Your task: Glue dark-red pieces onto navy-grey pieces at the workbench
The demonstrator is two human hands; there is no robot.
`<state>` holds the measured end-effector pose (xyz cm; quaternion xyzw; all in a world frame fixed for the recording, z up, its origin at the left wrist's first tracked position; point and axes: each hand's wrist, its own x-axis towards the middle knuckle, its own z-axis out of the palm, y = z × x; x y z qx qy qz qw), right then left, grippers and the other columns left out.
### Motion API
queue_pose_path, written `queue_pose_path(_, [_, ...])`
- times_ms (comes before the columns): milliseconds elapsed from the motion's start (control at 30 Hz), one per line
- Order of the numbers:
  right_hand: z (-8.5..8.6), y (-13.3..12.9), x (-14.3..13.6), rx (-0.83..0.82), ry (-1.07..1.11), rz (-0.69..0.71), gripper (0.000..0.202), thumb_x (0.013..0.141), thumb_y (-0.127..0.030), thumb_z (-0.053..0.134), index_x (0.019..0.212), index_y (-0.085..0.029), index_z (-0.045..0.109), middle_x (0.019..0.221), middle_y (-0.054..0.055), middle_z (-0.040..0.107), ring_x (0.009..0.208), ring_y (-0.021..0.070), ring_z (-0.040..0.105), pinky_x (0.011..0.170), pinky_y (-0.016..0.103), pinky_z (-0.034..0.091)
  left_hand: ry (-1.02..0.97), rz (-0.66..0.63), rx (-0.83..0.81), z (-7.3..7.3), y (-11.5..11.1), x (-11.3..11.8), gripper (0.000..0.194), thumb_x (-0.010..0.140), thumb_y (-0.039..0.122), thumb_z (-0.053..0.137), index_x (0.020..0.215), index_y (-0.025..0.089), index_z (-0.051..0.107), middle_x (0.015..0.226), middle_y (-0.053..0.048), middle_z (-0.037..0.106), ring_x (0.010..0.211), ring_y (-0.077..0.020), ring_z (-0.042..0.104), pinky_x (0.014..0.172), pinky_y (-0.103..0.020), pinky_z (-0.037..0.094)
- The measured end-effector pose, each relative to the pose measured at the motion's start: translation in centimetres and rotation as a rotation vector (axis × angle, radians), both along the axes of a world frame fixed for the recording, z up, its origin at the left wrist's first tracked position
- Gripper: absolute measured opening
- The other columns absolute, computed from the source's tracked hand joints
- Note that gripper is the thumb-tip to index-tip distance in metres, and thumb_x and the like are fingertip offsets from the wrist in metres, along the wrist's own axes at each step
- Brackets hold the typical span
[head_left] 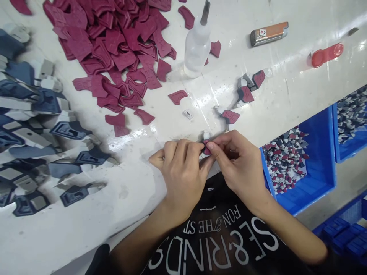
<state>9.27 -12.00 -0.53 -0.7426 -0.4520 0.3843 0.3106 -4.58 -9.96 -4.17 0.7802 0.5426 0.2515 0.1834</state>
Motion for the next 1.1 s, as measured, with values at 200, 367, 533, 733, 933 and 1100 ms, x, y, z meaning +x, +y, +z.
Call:
queue_pose_path(200, [0.2,0.4,0.3,-0.042,-0.047,0.093,0.018,0.11,-0.028,0.066,0.093,-0.023,0.06,0.086,0.0,0.07,0.075,0.0167,0.066,0.069,0.031,0.049,-0.006,-0.012,-0.045,0.2,0.0,-0.2,0.021,0.103,0.038,0.074,0.095,0.025,0.06,0.085,-0.001,0.07,0.089,-0.0251,0.057,0.086,-0.046,0.031])
queue_pose_path(367, [0.7,0.3,1.2,-0.154,0.096,0.033,0.018,0.107,-0.04,0.071,0.105,-0.022,0.066,0.079,-0.002,0.067,0.066,0.015,0.062,0.06,0.029,0.045,-0.038,-0.1,-0.028,0.6,-0.2,-0.7,0.016,0.099,0.03,0.078,0.107,0.023,0.065,0.098,-0.003,0.075,0.093,-0.0256,0.059,0.084,-0.046,0.034])
queue_pose_path(533, [1.2,-0.1,1.9,-0.151,0.374,0.101,0.032,0.107,-0.043,0.065,0.084,-0.021,0.06,0.07,-0.003,0.052,0.062,0.013,0.047,0.055,0.027,0.038,-0.194,-0.193,-0.083,2.4,0.1,-1.7,0.024,0.098,0.021,0.077,0.119,0.024,0.065,0.109,-0.005,0.073,0.1,-0.0239,0.058,0.088,-0.043,0.041])
queue_pose_path(733, [0.7,0.1,1.8,0.044,0.527,0.08,0.039,0.104,-0.046,0.065,0.074,-0.022,0.056,0.065,-0.004,0.047,0.058,0.0122,0.04,0.053,0.027,0.036,-0.449,-0.219,-0.3,4.3,0.6,-2.0,0.038,0.099,0.037,0.076,0.131,0.028,0.058,0.123,-0.007,0.062,0.112,-0.0237,0.061,0.094,-0.042,0.051])
queue_pose_path(933, [-0.3,-0.1,0.9,0.172,0.654,-0.01,0.038,0.102,-0.045,0.065,0.074,-0.023,0.052,0.066,-0.003,0.048,0.059,0.0134,0.042,0.055,0.028,0.04,-0.681,-0.14,-0.811,4.7,1.3,-1.2,0.015,0.11,0.045,0.058,0.111,0.03,0.056,0.089,0.003,0.053,0.074,-0.0139,0.053,0.066,-0.031,0.048])
queue_pose_path(1100, [-0.3,0.5,1.4,0.178,0.67,0.03,0.047,0.105,-0.043,0.062,0.065,-0.022,0.048,0.059,-0.004,0.044,0.054,0.0121,0.04,0.053,0.027,0.037,-0.757,-0.266,-0.982,5.0,2.0,-0.8,0.021,0.113,0.045,0.05,0.1,0.028,0.055,0.084,0.005,0.051,0.068,-0.0115,0.047,0.061,-0.029,0.041])
